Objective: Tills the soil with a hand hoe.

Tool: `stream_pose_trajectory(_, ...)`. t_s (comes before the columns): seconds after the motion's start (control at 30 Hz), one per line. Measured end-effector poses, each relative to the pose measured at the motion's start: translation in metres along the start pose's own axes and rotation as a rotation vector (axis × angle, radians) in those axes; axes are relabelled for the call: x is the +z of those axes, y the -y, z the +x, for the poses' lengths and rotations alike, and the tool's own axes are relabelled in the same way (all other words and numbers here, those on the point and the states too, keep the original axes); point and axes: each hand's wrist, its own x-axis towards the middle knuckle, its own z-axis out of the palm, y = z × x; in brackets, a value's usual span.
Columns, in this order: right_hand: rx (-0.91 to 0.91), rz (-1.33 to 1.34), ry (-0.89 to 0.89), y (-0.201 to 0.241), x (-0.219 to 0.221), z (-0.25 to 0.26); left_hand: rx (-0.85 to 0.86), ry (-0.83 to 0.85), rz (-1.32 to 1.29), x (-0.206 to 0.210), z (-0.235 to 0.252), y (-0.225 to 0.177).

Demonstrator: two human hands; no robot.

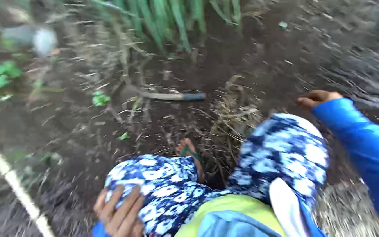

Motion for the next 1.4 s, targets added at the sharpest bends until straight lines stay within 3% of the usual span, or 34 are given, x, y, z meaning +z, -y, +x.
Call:
stream_pose_trajectory(0.1, -0.511, -0.134, 0.139, 0.13, 0.006, 0.061, -0.014, -0.114, -0.049, 0.009, 0.001, -0.003)
stream_pose_trajectory(0.17, -0.714, -0.307, 0.237, 0.208, 0.057, 0.076, -0.001, -0.174, -0.076, 0.014, -0.003, 0.0)
stream_pose_trajectory(0.23, -0.89, -0.425, 0.192, 0.24, 0.132, 0.09, 0.012, -0.207, -0.085, 0.017, -0.007, 0.002)
stream_pose_trajectory(0.3, -0.564, -0.726, 0.483, 0.291, 0.18, 0.09, 0.022, -0.217, -0.071, 0.017, -0.011, 0.003)
stream_pose_trajectory(0.37, -0.415, -0.739, 0.421, 0.294, 0.235, 0.1, 0.027, -0.219, -0.06, 0.015, -0.015, 0.006)
stream_pose_trajectory(0.53, -0.389, -0.8, 0.315, 0.281, 0.267, 0.11, 0.051, -0.241, -0.068, 0.019, -0.021, 0.018)
stream_pose_trajectory(0.67, -0.356, -0.798, 0.434, 0.289, 0.261, 0.108, 0.067, -0.237, -0.09, 0.02, -0.023, 0.025)
stream_pose_trajectory(0.77, -0.268, -0.478, 0.691, 0.3, 0.26, 0.077, 0.051, -0.259, -0.121, 0.023, -0.022, 0.03)
stream_pose_trajectory(0.83, -0.198, -0.073, 0.942, 0.297, 0.266, 0.05, 0.061, -0.249, -0.137, 0.025, -0.02, 0.035)
stream_pose_trajectory(0.93, 0.03, 0.36, 1.165, 0.293, 0.292, 0.019, 0.07, -0.264, -0.153, 0.026, -0.016, 0.039)
stream_pose_trajectory(1.13, -0.09, 0.299, 0.873, 0.316, 0.289, 0.035, 0.054, -0.223, -0.162, 0.028, -0.024, 0.048)
stream_pose_trajectory(1.3, -0.083, 0.64, 0.598, 0.425, 0.286, 0.063, 0.05, -0.22, -0.145, 0.027, -0.026, 0.048)
stream_pose_trajectory(1.4, 0.057, 0.845, 0.5, 0.482, 0.323, 0.081, 0.037, -0.24, -0.138, 0.026, -0.028, 0.045)
